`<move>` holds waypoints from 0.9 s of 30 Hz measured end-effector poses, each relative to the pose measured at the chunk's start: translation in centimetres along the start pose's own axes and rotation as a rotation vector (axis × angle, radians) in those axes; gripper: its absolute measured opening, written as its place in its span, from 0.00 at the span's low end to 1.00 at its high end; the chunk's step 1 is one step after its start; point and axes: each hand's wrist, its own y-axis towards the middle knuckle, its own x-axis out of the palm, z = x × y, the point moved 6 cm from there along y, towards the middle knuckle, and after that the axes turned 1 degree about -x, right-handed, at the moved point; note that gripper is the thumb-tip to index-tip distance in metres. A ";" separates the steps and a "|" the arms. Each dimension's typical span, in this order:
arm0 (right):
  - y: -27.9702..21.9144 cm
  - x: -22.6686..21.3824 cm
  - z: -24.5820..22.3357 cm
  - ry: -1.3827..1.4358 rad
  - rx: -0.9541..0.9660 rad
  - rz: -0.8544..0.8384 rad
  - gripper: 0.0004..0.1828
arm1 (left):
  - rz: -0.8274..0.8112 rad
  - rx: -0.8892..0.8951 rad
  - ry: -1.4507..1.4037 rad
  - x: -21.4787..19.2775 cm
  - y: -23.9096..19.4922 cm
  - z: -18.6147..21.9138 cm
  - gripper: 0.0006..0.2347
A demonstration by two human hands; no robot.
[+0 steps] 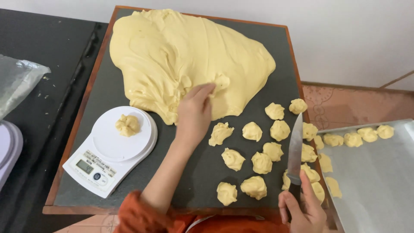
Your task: Cutting a large mass of dough into smaller pieces, weighing each piece on a digital scale for consistency, and arranging them on a baking tray.
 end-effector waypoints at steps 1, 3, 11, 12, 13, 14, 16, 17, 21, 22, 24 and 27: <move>0.1 0.0 0.3 0.000 -0.012 0.001 0.42 | 0.018 0.110 0.063 2.5 2.0 -0.2 0.13; 0.0 0.2 1.1 0.022 0.000 -0.071 0.44 | -0.125 0.154 0.324 8.2 5.2 -1.9 0.11; 2.1 0.4 -4.6 -0.056 0.028 -0.032 0.36 | -0.231 0.065 0.475 13.2 5.2 -10.5 0.11; 4.3 1.9 -6.3 -0.170 0.034 -0.168 0.34 | -0.228 0.019 0.346 11.3 5.9 -10.7 0.13; 5.7 3.1 -7.6 -0.171 0.085 -0.201 0.34 | -0.212 -0.081 0.277 9.6 5.6 -10.5 0.14; 6.8 4.7 -8.2 -0.175 0.141 -0.239 0.34 | -0.200 -0.189 0.208 8.0 4.6 -10.0 0.14; 10.3 9.7 -10.3 -0.238 -0.057 -0.406 0.33 | -0.154 -0.313 0.130 5.6 3.7 -8.5 0.13; 11.7 12.2 -11.1 -0.327 -0.208 -0.491 0.31 | -0.108 -0.449 0.047 4.6 3.5 -8.5 0.11; 16.4 22.2 -11.3 -0.401 -0.354 -0.503 0.31 | -0.060 -0.526 0.003 2.8 2.3 -7.0 0.11; 17.3 24.1 -11.1 -0.215 -0.250 -0.572 0.30 | -0.047 -0.557 -0.050 2.2 2.2 -7.0 0.10; 16.1 24.8 -10.3 -0.019 -0.136 -0.655 0.30 | -0.025 -0.597 -0.086 0.6 1.8 -6.4 0.10; 13.2 21.2 -10.4 -0.102 0.009 -0.821 0.33 | 0.019 -0.362 -0.056 -2.9 2.7 -2.3 0.11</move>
